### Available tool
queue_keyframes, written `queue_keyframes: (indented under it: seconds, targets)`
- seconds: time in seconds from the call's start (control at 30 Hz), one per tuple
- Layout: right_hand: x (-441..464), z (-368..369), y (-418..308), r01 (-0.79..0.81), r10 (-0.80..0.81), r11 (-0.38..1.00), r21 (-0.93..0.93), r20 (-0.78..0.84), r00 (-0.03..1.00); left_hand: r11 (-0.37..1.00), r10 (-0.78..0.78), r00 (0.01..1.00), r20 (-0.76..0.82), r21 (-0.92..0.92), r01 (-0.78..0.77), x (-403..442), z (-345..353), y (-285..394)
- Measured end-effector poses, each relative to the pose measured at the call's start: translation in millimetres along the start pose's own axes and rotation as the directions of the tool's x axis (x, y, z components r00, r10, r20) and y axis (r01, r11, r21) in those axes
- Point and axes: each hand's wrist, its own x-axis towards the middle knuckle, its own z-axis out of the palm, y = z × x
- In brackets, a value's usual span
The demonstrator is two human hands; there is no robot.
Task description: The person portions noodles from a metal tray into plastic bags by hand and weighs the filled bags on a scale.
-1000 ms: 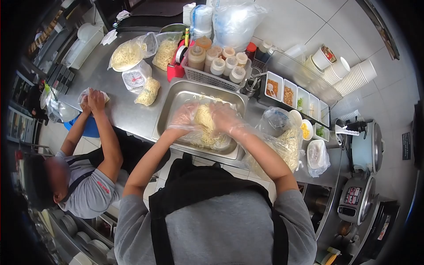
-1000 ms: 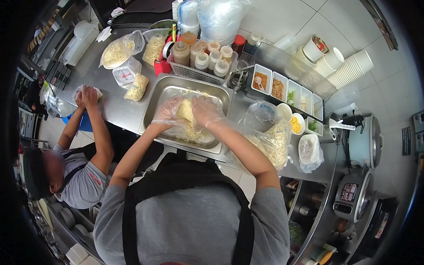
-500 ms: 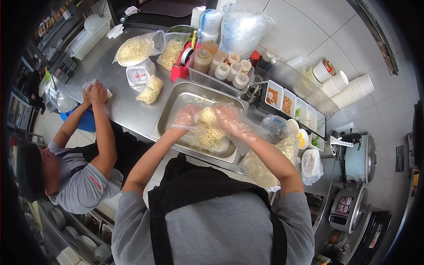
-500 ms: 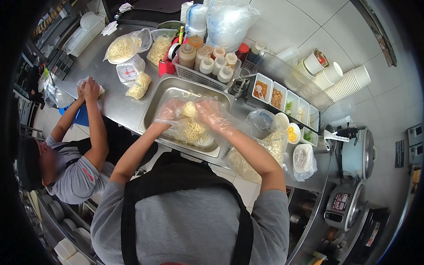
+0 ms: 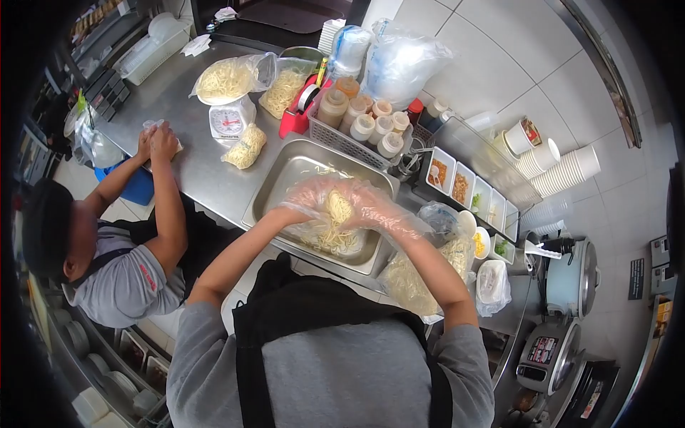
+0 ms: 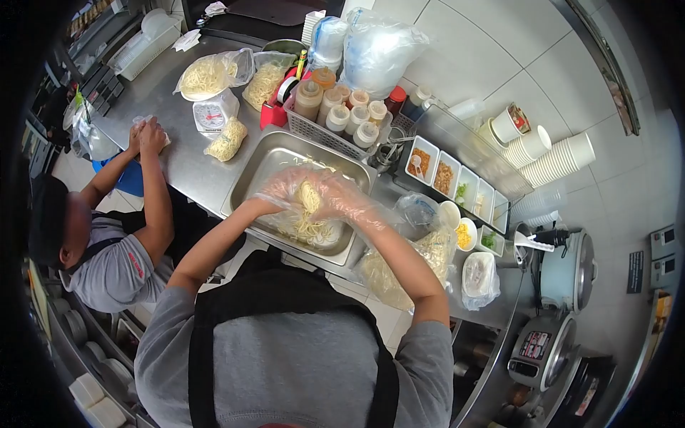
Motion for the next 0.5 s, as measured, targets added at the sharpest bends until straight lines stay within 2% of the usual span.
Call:
queue_keyframes:
  seconds: [0.1,0.2,0.23,0.3,0.33,0.43,0.5]
  targets:
    - [7.2,19.3,8.4,0.041,-0.056,0.991,-0.127,-0.114,0.992,1.0,-0.007,1.0,0.03,-0.023,0.007,3.1,-6.3,6.9]
    - [12.9,18.8,8.3,-0.016,-0.001,0.98,-0.198,-0.084,0.996,1.0,0.004,0.998,-0.069,-0.013,-0.005,2.5,1.4,-3.9]
    - [14.6,19.7,10.3,-0.021,0.007,0.979,-0.204,-0.07,0.998,1.0,0.009,0.994,-0.113,-0.012,-0.011,1.6,5.8,-8.8]
    - [18.8,18.3,14.5,-0.035,0.026,0.975,-0.221,-0.045,0.999,0.998,-0.05,0.997,-0.063,-0.036,0.047,2.5,4.2,-6.7]
    - [17.7,16.3,13.3,-0.036,0.023,0.972,-0.234,-0.059,0.998,0.996,-0.078,0.996,-0.038,-0.047,0.077,3.4,1.4,-2.4]
    - [11.2,10.7,9.3,-0.027,0.0,0.971,-0.236,-0.113,0.994,0.995,-0.069,0.987,-0.143,0.061,0.079,0.3,9.3,-13.0]
    - [5.6,10.6,10.2,0.001,-0.032,0.983,-0.184,-0.168,0.985,0.985,-0.167,0.977,-0.134,0.022,0.171,-3.7,8.5,-10.3]
